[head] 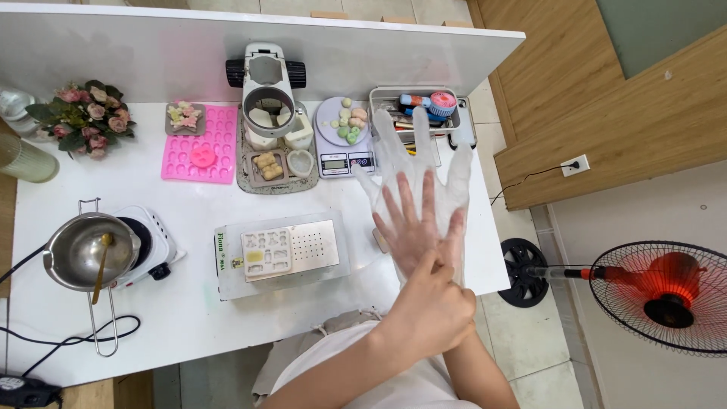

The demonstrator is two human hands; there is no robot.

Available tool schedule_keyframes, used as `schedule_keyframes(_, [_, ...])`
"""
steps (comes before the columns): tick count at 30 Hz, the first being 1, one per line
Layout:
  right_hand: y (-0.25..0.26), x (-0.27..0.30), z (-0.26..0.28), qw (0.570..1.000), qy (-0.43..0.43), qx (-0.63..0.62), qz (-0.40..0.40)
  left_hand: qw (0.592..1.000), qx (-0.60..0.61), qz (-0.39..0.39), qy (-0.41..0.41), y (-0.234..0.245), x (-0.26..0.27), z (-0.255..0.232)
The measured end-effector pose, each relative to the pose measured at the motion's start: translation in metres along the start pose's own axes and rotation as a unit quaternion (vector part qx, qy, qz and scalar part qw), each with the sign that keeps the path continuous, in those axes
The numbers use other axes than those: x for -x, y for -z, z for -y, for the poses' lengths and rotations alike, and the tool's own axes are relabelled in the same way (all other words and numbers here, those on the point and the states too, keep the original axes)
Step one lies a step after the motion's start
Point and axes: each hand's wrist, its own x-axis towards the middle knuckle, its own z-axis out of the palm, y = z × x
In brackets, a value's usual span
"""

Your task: Preparing wax molds by putting on protective gloves and using a heat gun.

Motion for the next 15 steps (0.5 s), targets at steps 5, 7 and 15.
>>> schedule_keyframes(5, [0.024,-0.012,0.008,0.978,0.024,-0.188,0.082,0.996,0.007,-0.073,0.047,-0.007,0.016,-0.007])
schedule_keyframes(7, [0.020,-0.010,0.015,0.978,0.025,-0.200,0.054,0.994,-0.014,-0.072,0.080,-0.017,0.021,-0.007])
schedule_keyframes(15, [0.029,-0.012,0.032,0.954,0.028,-0.296,0.046,0.983,-0.043,-0.076,0.165,-0.046,0.012,-0.007])
